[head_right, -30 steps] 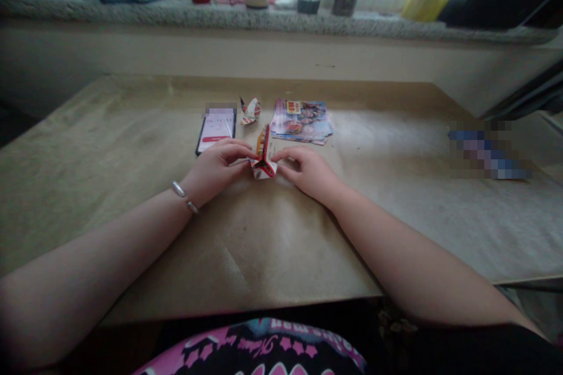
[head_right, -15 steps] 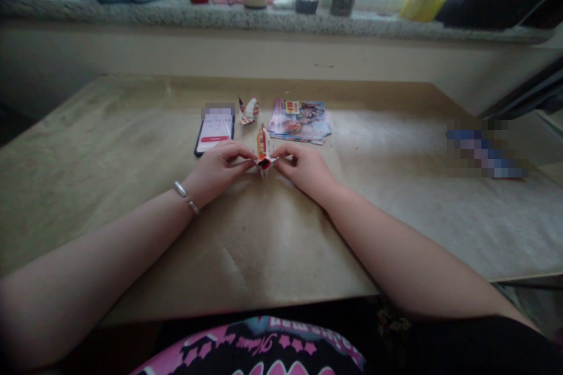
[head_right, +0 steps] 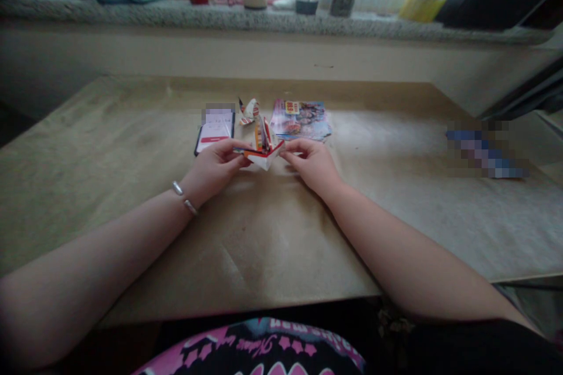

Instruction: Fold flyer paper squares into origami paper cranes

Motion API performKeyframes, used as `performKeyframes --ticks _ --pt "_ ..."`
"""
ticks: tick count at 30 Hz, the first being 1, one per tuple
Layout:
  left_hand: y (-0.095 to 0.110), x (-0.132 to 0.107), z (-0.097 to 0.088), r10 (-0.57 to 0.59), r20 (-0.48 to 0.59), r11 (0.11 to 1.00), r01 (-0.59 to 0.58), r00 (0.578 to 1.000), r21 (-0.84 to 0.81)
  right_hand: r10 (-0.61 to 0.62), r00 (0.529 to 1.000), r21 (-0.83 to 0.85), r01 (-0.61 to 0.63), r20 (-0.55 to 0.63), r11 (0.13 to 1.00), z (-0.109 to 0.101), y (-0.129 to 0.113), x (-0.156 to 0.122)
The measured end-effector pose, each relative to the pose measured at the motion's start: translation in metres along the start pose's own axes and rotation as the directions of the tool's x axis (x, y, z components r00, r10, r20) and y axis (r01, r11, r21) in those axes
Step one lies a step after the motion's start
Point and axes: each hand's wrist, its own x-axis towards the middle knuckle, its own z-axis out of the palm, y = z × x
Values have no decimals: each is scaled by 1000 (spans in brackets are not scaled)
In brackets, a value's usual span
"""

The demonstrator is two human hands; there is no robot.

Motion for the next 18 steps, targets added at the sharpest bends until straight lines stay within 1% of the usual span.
performKeyframes --ticks 2,4,6,8,11,14,16,18 --pt "1 0 0 7 -15 1000 -7 1000 15 13 1000 32 -13 7 999 0 -1 0" --pt "2 1 0 32 -40 999 -31 999 22 1 1000 44 -1 -3 999 0 -4 -2" --pt "3 1 0 55 -55 998 -56 997 -8 -31 999 42 32 -23 999 1 -8 -3" --pt "3 0 1 64 -36 996 -66 997 -52 -44 999 42 46 -28 998 2 -12 -5" --pt "4 -2 3 74 4 992 -73 997 -100 18 998 92 -13 -59 996 6 -15 -7" --pt "3 -4 6 74 10 988 -72 997 -138 112 991 201 -96 -67 975 13 -16 -9" --pt "3 -5 8 75 16 983 -71 997 -168 133 990 240 -118 -45 964 17 -17 -10" --pt "2 -4 9 85 34 979 -77 996 -187 129 991 245 -118 -30 962 20 -18 -11"
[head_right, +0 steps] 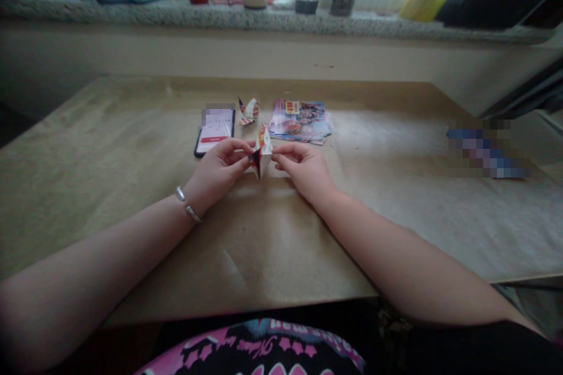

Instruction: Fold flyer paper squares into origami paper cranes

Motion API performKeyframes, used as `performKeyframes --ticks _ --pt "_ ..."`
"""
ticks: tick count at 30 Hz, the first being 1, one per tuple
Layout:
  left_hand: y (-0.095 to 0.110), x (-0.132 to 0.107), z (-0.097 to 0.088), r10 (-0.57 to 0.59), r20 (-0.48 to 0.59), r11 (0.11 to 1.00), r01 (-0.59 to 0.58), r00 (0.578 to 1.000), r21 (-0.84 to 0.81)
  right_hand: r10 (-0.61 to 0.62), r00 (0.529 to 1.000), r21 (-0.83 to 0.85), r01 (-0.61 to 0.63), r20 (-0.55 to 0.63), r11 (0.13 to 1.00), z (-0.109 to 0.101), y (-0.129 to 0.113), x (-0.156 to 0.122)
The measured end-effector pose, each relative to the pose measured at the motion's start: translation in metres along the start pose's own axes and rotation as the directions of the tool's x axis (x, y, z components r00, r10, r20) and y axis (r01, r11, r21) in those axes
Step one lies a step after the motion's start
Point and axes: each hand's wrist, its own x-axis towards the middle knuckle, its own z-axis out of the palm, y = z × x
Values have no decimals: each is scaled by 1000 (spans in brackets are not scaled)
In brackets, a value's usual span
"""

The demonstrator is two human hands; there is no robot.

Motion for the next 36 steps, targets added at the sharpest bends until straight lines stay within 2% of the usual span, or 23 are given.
performKeyframes --ticks 3,9,15,20,26,36 --pt "-1 0 0 3 39 999 -4 999 32 3 1000 -30 -2 23 1000 2 1 0" --pt "-1 -1 -1 22 50 973 -33 998 229 -41 995 -189 57 87 980 -5 6 3" --pt "4 -1 -2 -24 11 967 20 1000 253 -117 992 -355 125 44 926 -11 2 4" --pt "8 -2 -2 -70 9 979 67 997 194 -88 996 -356 86 10 930 -12 1 3" --pt "9 -2 -3 -103 -33 959 108 994 262 -57 997 -361 68 42 930 -13 0 4" --pt "15 -4 0 -160 -109 940 185 981 285 75 996 -361 -86 -44 929 -14 -3 4"
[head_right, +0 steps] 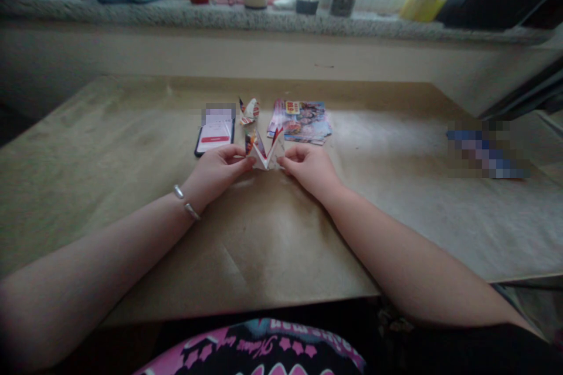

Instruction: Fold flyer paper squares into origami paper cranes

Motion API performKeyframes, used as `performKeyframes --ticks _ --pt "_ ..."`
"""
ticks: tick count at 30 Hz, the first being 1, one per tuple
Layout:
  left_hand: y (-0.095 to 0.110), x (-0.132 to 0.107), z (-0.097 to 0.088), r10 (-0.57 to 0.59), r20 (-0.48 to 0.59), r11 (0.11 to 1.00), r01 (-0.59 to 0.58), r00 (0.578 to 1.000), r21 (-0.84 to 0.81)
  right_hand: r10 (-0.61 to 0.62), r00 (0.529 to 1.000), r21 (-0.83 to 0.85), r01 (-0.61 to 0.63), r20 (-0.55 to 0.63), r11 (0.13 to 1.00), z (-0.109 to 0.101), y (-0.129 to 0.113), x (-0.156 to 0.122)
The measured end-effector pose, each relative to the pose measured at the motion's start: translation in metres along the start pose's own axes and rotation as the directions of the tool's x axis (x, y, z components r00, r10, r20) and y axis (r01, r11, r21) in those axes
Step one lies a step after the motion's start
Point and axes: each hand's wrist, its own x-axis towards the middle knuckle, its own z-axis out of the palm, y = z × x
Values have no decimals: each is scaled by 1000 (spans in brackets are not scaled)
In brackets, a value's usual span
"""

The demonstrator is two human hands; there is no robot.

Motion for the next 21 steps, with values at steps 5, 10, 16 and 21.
performKeyframes --ticks 5,10,16,21 --pt "-1 1 0 60 -84 986 -72 995 -148 3 999 264 7 -38 964 0 0 1" --pt "-9 4 0 89 -126 940 -125 988 -316 33 998 427 -6 -55 904 0 0 2" --pt "-10 6 1 23 -128 918 -71 992 -390 55 998 462 -38 -23 886 2 -3 0" --pt "-7 4 4 -44 -120 884 -17 992 -467 94 996 516 -76 -8 853 4 0 3"
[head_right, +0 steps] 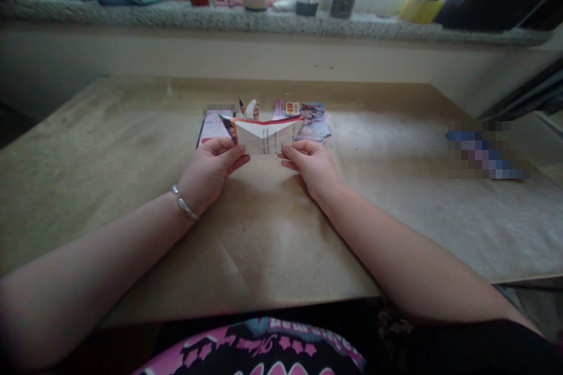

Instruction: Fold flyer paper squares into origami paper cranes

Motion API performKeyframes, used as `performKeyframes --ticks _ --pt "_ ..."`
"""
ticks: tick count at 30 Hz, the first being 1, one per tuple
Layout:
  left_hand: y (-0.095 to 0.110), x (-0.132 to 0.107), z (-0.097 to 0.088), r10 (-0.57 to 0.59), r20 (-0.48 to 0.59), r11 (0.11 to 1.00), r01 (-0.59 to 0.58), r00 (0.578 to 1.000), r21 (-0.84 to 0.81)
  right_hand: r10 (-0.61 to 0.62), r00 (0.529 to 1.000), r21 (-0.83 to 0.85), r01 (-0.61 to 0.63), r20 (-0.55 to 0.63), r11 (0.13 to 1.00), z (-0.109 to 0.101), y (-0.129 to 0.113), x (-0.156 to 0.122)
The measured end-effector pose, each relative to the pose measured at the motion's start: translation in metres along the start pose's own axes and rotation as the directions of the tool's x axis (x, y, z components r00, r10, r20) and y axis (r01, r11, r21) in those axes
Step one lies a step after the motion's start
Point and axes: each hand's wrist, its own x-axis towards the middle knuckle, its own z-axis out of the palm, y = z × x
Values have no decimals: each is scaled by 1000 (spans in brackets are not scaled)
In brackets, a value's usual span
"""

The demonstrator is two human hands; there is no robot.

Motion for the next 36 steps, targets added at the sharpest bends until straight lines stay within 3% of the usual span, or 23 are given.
performKeyframes --ticks 9,21,36 --pt "-6 2 -2 32 -2 999 -32 999 -7 -21 999 -8 22 28 1000 -1 3 3" --pt "-3 0 -2 29 89 999 -31 996 22 18 995 -79 -10 102 997 0 2 1" --pt "-2 -2 -1 30 208 978 -72 978 197 6 973 -133 25 230 991 6 2 -2"
